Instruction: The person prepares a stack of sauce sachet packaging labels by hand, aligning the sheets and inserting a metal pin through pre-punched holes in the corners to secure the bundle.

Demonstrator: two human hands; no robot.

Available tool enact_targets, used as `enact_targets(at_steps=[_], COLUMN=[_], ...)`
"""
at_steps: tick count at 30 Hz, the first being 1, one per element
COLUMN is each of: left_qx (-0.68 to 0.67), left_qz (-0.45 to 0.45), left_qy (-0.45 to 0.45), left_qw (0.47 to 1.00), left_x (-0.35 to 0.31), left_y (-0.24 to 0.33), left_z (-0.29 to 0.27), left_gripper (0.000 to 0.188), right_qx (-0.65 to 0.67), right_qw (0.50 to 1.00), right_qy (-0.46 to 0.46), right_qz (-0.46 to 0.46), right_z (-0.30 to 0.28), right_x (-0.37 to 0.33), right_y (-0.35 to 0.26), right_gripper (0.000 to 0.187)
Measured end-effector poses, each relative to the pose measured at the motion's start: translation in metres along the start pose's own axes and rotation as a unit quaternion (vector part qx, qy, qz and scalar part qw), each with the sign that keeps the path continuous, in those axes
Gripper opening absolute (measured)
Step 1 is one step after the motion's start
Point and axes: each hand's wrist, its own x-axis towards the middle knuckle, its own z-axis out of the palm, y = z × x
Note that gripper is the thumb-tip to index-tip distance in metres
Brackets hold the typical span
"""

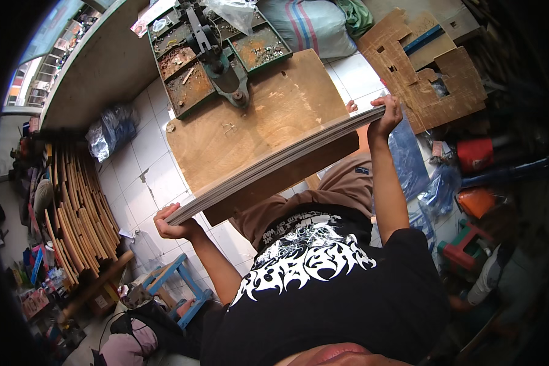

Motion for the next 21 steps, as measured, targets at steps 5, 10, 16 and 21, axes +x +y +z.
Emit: enact_targets(at_steps=[5, 10, 16, 21], left_qx=[-0.032, -0.032, -0.040, -0.044], left_qz=[-0.016, 0.004, 0.007, -0.011], left_qy=[0.004, -0.013, -0.024, -0.014], left_qw=[0.999, 0.999, 0.999, 0.999], left_x=[0.001, 0.004, 0.003, 0.003], left_y=[0.001, -0.008, -0.009, -0.010], left_z=[0.003, -0.001, -0.005, -0.004], left_gripper=[0.048, 0.045, 0.041, 0.039], right_qx=[0.001, 0.039, 0.023, -0.069], right_qw=[1.000, 0.997, 0.993, 0.995], right_qy=[-0.002, -0.021, -0.098, -0.074], right_qz=[0.031, 0.068, 0.056, -0.008], right_z=[0.004, 0.003, -0.032, -0.057], right_x=[0.001, -0.003, 0.007, 0.010], right_y=[-0.006, -0.012, 0.002, -0.009], right_gripper=[0.026, 0.025, 0.059, 0.071])
